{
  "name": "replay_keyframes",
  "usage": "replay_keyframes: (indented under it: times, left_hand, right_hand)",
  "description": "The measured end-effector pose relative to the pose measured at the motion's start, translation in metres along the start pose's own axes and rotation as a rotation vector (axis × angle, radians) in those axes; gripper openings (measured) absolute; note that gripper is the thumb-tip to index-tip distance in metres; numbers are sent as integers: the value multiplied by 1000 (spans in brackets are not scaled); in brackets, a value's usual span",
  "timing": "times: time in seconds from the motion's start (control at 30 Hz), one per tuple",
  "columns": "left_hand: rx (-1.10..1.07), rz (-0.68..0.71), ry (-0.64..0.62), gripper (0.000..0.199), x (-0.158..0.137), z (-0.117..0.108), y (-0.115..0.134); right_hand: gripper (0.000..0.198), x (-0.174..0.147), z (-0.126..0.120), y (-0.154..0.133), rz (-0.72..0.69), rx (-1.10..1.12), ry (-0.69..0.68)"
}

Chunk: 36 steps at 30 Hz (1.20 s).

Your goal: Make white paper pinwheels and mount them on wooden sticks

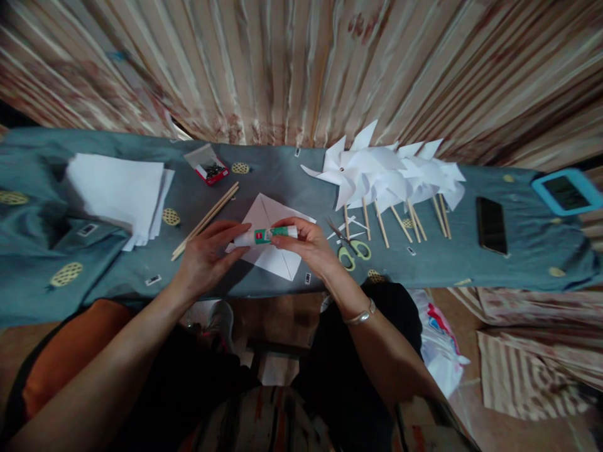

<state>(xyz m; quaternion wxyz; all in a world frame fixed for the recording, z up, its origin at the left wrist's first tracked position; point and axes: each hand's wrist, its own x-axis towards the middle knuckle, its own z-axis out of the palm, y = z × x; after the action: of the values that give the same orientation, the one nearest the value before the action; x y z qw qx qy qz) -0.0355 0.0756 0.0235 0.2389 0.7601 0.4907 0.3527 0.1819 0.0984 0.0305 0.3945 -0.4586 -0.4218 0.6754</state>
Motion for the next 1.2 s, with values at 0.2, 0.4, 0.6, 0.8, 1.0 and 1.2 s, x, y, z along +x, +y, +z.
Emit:
replay_keyframes:
  times: [0.2,0.4,0.6,0.8,1.0,1.2]
  left_hand:
    - [33,48,-10,32,-3,4,-3]
    - [1,51,-30,32,-6,5,3]
    - [-16,-50,57,32,-3,-10,0]
    - [158,-339,334,33,-7,-50,-46]
    - [389,-218,231,37,-17,-66,-73]
    - [438,210,124,48,-23,-24,-16]
  right_hand:
    - [34,0,2,4,-39,-49,-1]
    - [34,-4,7,3,-47,-120,-24]
    - [38,-4,2,2,-144,-144,-7]
    - [24,-14,-26,-3,-350,-574,170]
    - [29,-30,-37,10,-565,-1053,-34]
    - [33,-34,-41,27,-604,-1120,-76]
